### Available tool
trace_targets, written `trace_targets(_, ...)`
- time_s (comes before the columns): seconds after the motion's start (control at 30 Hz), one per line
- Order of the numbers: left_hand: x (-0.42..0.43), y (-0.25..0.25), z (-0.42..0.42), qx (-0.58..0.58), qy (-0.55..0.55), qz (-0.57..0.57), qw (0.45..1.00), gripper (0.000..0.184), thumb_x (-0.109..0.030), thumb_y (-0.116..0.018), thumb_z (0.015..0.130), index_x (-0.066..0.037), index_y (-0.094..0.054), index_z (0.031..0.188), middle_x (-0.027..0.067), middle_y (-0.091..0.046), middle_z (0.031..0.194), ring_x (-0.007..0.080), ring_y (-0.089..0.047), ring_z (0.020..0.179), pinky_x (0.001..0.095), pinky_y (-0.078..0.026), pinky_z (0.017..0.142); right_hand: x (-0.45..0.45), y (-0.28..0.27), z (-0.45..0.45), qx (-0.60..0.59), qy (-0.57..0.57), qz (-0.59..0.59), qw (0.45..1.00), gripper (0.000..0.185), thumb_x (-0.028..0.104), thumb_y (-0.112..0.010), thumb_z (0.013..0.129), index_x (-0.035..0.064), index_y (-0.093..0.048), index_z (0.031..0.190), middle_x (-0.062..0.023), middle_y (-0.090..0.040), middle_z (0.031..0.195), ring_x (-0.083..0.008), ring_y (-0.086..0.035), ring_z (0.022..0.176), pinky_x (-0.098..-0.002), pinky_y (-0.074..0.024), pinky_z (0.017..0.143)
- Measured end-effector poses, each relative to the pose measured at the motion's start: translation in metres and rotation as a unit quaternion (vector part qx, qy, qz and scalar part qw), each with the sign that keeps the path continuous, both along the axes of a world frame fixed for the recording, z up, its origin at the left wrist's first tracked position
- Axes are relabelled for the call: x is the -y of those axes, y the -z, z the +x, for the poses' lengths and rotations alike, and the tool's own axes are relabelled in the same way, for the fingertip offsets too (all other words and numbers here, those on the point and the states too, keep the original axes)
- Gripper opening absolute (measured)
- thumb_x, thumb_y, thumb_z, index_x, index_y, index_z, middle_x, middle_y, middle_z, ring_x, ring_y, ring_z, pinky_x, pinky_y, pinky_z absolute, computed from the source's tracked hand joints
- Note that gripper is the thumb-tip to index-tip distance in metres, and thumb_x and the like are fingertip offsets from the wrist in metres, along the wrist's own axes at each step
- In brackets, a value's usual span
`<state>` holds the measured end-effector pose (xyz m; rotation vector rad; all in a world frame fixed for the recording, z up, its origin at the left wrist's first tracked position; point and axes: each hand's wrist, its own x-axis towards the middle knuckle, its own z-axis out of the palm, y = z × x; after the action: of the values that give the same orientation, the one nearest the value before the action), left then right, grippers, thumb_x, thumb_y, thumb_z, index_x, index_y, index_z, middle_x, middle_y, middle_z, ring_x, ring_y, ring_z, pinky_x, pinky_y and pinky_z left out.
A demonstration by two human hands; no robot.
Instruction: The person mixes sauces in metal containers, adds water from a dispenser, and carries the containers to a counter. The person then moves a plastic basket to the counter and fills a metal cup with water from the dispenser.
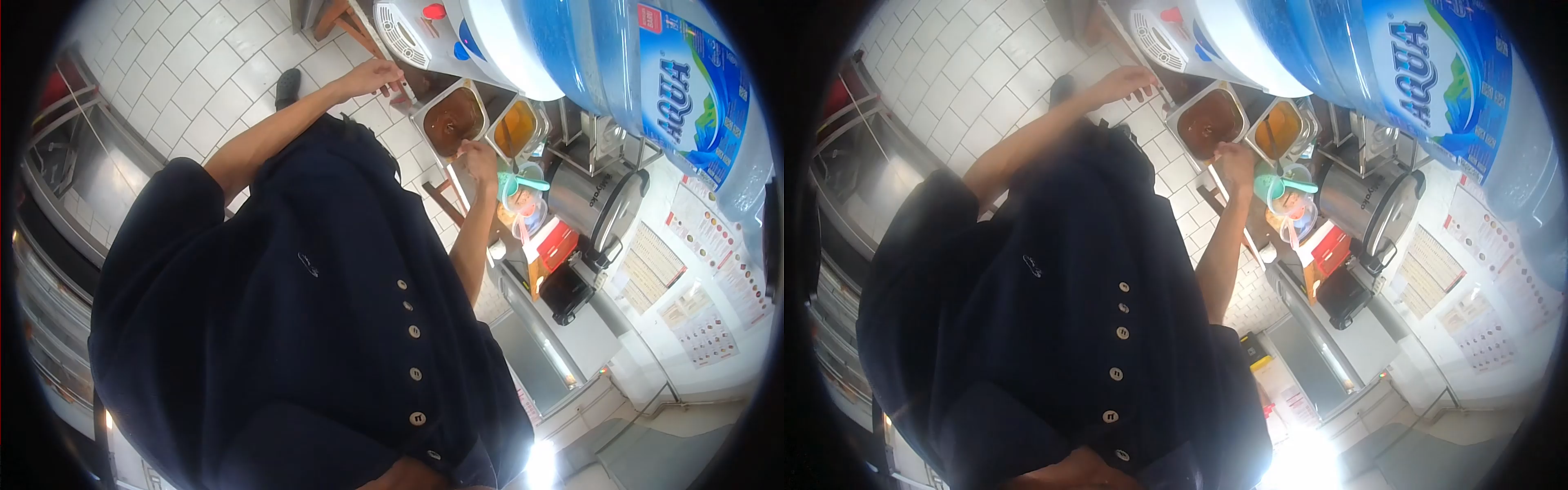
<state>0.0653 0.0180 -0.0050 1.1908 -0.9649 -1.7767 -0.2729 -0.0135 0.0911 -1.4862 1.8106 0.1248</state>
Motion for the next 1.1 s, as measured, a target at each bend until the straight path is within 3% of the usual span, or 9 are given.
trace_targets(0.17,0.003,0.01,-0.002,0.001,-0.016,0.0,1.0,0.035,-0.039,-0.052,0.1,-0.007,-0.064,0.11,0.0034,-0.068,0.093,0.0112,-0.063,0.076,0.0255,-0.045,0.066,0.0,-0.023,0.025,0.018,-0.054,0.032,0.998,0.025,0.017,-0.057,0.089,-0.0037,-0.071,0.083,-0.0073,-0.068,0.075,-0.0129,-0.061,0.065,-0.0273,-0.0457,0.057)
trace_targets(0.3,-0.012,0.005,-0.004,0.008,-0.004,0.025,1.0,0.034,-0.037,-0.052,0.1,-0.008,-0.064,0.111,0.0029,-0.067,0.093,0.0114,-0.063,0.077,0.0259,-0.046,0.067,-0.006,0.011,-0.011,0.101,-0.061,-0.065,0.991,0.024,0.017,-0.059,0.087,-0.0023,-0.072,0.084,-0.0048,-0.067,0.074,-0.0097,-0.053,0.054,-0.0265,-0.0381,0.046)
trace_targets(0.43,-0.006,0.001,0.002,0.022,-0.007,0.024,0.999,0.035,-0.038,-0.051,0.099,-0.01,-0.066,0.113,0.0001,-0.068,0.093,0.0116,-0.065,0.08,0.0275,-0.048,0.069,0.002,-0.007,0.001,-0.002,-0.016,-0.016,1.0,0.026,0.021,-0.06,0.089,-0.0012,-0.072,0.082,-0.004,-0.065,0.071,-0.0105,-0.054,0.055,-0.0303,-0.0408,0.048)
trace_targets(0.5,-0.005,0.002,0.003,0.024,-0.012,0.026,0.999,0.035,-0.039,-0.051,0.099,-0.01,-0.065,0.114,0.0001,-0.068,0.093,0.0115,-0.065,0.08,0.0276,-0.048,0.069,-0.001,-0.005,0.01,-0.01,-0.13,0.018,0.991,0.028,0.022,-0.06,0.09,-0.0019,-0.072,0.082,-0.0037,-0.065,0.07,-0.0115,-0.055,0.055,-0.03,-0.0409,0.048)
trace_targets(0.63,-0.007,0.005,0.002,0.03,-0.013,0.034,0.999,0.035,-0.039,-0.051,0.099,-0.011,-0.065,0.114,-0.0001,-0.068,0.094,0.0112,-0.065,0.08,0.0277,-0.048,0.07,0.002,0.0,-0.005,0.002,-0.041,-0.007,0.999,0.03,0.023,-0.06,0.09,-0.0035,-0.071,0.082,-0.0037,-0.066,0.071,-0.0132,-0.058,0.057,-0.0295,-0.042,0.049)
trace_targets(0.7,-0.003,0.004,0.001,0.028,-0.018,0.025,0.999,0.035,-0.039,-0.051,0.099,-0.011,-0.065,0.113,-0.0002,-0.068,0.094,0.0111,-0.065,0.08,0.0276,-0.047,0.07,0.004,0.006,-0.01,0.093,-0.09,-0.057,0.99,0.032,0.025,-0.061,0.091,-0.0046,-0.071,0.083,-0.0041,-0.065,0.069,-0.0148,-0.058,0.055,-0.0295,-0.0428,0.05)
trace_targets(0.83,-0.009,0.005,0.001,0.031,-0.012,0.031,0.999,0.035,-0.04,-0.051,0.099,-0.012,-0.065,0.112,-0.0005,-0.068,0.094,0.011,-0.065,0.08,0.0275,-0.047,0.071,-0.001,0.018,-0.013,0.065,-0.081,-0.047,0.993,0.028,0.022,-0.061,0.09,-0.0037,-0.071,0.084,-0.0044,-0.066,0.073,-0.013,-0.057,0.056,-0.0289,-0.0419,0.048)
trace_targets(0.93,0.001,0.005,-0.001,0.023,-0.02,0.028,0.999,0.034,-0.039,-0.051,0.099,-0.012,-0.065,0.112,-0.0005,-0.068,0.094,0.011,-0.065,0.08,0.028,-0.047,0.071,0.012,0.001,-0.003,0.029,0.046,0.015,0.998,0.023,0.019,-0.062,0.089,-0.0013,-0.07,0.082,-0.0017,-0.064,0.071,-0.0092,-0.055,0.063,-0.0263,-0.0378,0.046)
trace_targets(1.1,0.004,0.007,-0.004,0.028,-0.01,0.03,0.999,0.034,-0.039,-0.051,0.099,-0.012,-0.066,0.111,-0.0005,-0.067,0.093,0.0109,-0.065,0.08,0.0285,-0.047,0.072,0.012,-0.014,0.028,0.06,-0.007,-0.009,0.998,0.023,0.021,-0.064,0.089,0.0008,-0.071,0.081,-0.0012,-0.059,0.066,-0.0094,-0.051,0.061,-0.0264,-0.0361,0.047)
